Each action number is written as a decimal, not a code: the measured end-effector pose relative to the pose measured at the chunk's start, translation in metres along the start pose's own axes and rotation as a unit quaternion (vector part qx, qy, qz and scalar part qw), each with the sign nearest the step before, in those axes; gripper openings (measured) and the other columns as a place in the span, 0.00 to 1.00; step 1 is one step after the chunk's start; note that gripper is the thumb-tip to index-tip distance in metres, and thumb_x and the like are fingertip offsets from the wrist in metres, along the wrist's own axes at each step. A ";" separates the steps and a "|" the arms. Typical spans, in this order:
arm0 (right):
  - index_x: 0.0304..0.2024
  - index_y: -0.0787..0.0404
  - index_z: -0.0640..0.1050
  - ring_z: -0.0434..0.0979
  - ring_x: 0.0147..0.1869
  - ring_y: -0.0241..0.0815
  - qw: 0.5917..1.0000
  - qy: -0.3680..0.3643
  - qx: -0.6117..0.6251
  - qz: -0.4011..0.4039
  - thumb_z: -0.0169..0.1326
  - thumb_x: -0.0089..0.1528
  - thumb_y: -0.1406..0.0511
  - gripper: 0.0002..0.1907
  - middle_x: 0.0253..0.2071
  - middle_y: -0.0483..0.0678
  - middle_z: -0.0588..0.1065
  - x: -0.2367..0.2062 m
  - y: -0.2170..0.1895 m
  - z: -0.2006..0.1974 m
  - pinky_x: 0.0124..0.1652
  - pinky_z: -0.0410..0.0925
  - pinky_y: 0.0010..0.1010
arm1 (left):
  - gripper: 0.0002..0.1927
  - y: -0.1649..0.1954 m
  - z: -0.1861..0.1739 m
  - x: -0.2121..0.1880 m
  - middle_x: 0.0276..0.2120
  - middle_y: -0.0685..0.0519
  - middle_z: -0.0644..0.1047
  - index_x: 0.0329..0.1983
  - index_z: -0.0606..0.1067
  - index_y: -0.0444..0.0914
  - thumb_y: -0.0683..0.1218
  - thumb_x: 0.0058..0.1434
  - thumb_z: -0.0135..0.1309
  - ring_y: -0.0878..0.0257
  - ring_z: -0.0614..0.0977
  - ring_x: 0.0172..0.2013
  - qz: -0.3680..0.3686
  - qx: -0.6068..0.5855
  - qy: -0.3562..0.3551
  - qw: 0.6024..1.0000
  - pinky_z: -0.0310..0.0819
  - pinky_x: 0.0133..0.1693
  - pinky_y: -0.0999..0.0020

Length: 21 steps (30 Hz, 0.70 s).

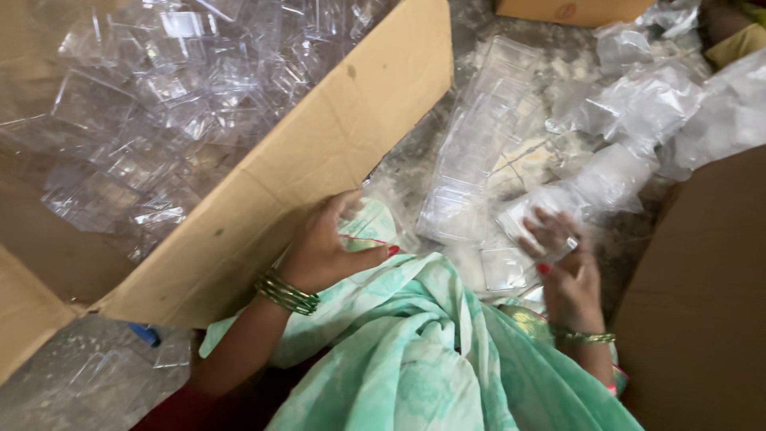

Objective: The person sits on the floor between cardboard boxes and assembles clear plastic containers, fitting lids onto bases one at a time and stacking the finished containers on the floor beside them. They repeatedly reach into a box of loose container parts and pass finished stacks toward another worker.

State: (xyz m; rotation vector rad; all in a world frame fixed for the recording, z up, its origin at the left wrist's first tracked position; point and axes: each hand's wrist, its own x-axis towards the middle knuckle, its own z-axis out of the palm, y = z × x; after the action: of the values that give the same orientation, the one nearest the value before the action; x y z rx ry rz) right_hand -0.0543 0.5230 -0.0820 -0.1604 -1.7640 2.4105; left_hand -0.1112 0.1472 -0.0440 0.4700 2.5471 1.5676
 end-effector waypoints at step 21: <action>0.76 0.69 0.53 0.61 0.76 0.46 0.965 -0.208 -0.151 -0.050 0.64 0.48 0.76 0.56 0.70 0.52 0.61 -0.043 -0.050 0.116 0.71 0.58 0.42 | 0.40 0.046 0.099 -0.025 0.59 0.44 0.74 0.72 0.61 0.32 0.62 0.66 0.53 0.57 0.75 0.60 0.026 -0.372 0.030 0.927 0.67 0.63 0.61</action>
State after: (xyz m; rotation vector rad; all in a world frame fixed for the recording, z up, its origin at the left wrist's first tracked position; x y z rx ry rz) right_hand -0.0295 0.4213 0.0009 0.4243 -2.2463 2.2060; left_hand -0.0526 0.2430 -0.0503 0.3859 1.7562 2.3986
